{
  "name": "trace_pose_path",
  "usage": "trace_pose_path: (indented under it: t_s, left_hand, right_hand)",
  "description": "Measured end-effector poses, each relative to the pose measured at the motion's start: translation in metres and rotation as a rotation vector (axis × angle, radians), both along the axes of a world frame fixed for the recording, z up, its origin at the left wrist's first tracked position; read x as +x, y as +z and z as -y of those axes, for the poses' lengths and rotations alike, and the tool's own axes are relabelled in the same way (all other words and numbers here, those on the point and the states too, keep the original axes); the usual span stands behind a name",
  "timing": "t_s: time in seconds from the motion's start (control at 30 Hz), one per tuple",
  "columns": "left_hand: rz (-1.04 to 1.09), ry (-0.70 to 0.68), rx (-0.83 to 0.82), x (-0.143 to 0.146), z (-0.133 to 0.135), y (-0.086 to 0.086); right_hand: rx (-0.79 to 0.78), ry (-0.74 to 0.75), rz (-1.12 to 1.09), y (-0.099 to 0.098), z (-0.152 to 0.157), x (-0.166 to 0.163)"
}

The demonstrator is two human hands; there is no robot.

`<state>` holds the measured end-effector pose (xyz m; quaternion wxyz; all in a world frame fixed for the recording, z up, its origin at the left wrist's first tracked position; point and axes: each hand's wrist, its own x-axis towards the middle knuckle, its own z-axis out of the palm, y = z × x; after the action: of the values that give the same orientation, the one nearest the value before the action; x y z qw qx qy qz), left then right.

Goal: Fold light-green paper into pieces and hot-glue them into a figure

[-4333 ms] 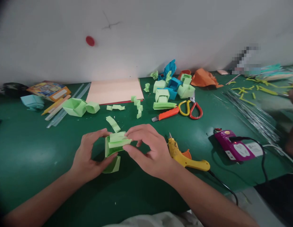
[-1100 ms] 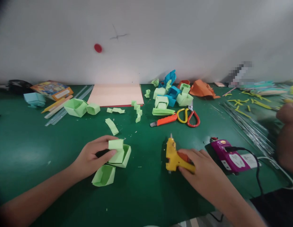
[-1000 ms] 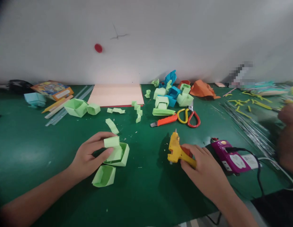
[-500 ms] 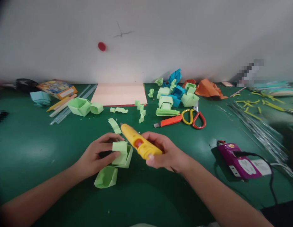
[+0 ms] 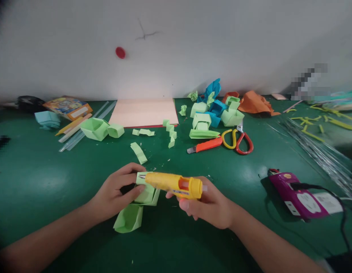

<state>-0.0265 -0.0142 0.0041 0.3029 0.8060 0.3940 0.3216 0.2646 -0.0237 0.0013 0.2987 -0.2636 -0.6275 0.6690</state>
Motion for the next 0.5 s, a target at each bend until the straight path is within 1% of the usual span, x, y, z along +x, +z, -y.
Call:
trace_pose_path:
  t_s: [0.1, 0.2, 0.37, 0.5]
  left_hand:
    - [-0.004, -0.01, 0.02, -0.0006, 0.0001, 0.0006]
    - [-0.015, -0.007, 0.035, -0.0022, -0.0002, -0.001]
    - [-0.012, 0.0, 0.031, -0.0038, 0.0002, -0.0044]
    - [-0.013, 0.002, 0.021, -0.0039, 0.0008, -0.0037]
  right_hand:
    - [0.133, -0.02, 0.026, 0.0022, 0.001, 0.0003]
    - [0.209, -0.042, 0.031, 0.0053, -0.0005, -0.0014]
    - [0.252, -0.034, 0.051, 0.0088, -0.0022, -0.0052]
    - [0.293, -0.047, 0.072, 0.008, -0.0022, -0.0057]
